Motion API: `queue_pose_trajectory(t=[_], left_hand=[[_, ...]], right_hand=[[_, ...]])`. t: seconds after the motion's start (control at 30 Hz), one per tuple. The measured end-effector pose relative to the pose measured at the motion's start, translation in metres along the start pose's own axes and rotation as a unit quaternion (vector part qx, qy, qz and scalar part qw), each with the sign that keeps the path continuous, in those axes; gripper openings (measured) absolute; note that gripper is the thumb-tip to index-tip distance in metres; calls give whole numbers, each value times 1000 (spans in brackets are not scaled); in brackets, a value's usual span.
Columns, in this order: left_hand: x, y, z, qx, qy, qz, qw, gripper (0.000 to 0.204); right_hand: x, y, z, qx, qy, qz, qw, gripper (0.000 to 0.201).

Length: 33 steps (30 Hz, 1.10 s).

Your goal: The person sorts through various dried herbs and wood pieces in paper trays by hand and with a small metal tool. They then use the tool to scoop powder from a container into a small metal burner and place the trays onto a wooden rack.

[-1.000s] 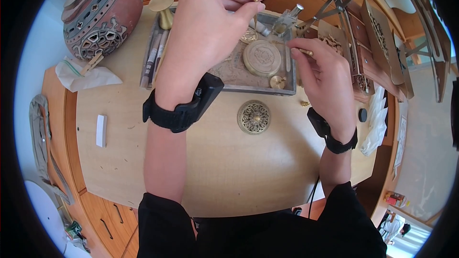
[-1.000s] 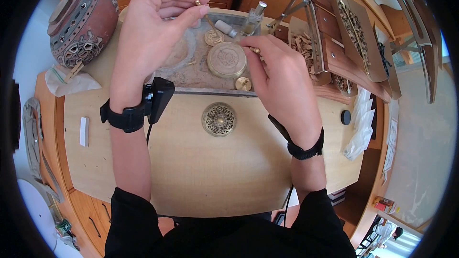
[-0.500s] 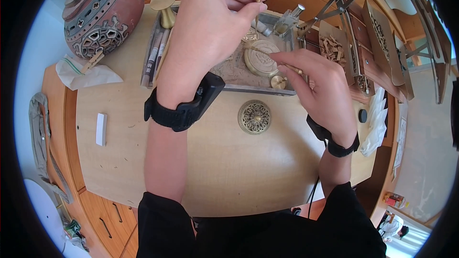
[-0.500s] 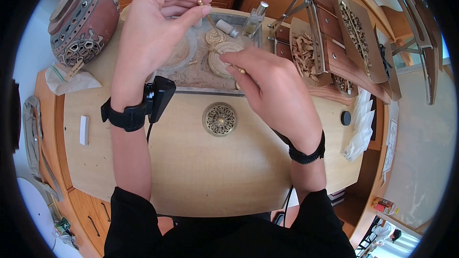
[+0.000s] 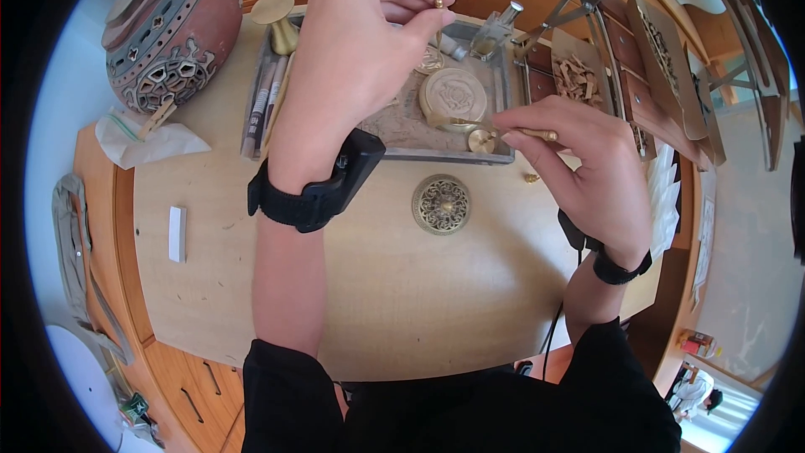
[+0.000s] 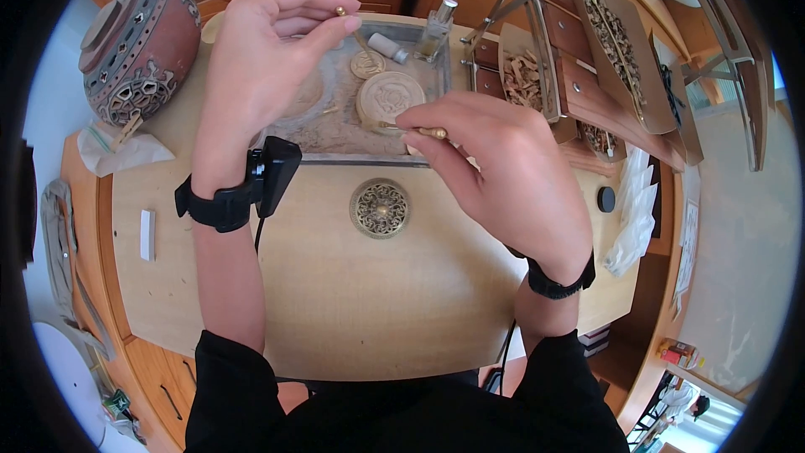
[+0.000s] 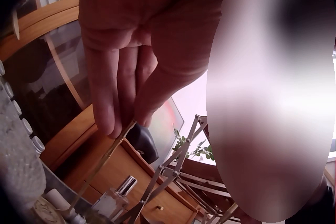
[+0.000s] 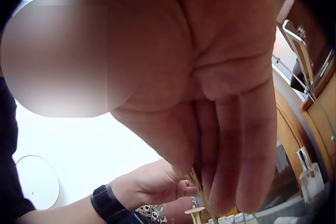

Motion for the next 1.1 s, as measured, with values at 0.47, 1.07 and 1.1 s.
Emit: queue_pose_trajectory(t=[0.47, 1.07, 1.1], left_hand=[[2, 2, 1, -1, 0, -3, 1000, 20], [2, 3, 0, -2, 14, 9, 1000, 18], [1, 3, 0, -1, 7, 11, 1000, 18]], right_hand=[[13, 12, 3, 50, -100, 20, 994, 10], [21, -16, -14, 50, -62, -10, 997, 17], [20, -15, -14, 50, -62, -10, 997, 17]])
Point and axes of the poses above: each hand's wrist, its own z-axis away from the middle knuckle, its own y-axis out of the back of the hand, x = y × z, the point moved 4 cm from there along -z, towards the middle knuckle, and after that the axes turned 9 degrees about -y, right-handed, at the moved point
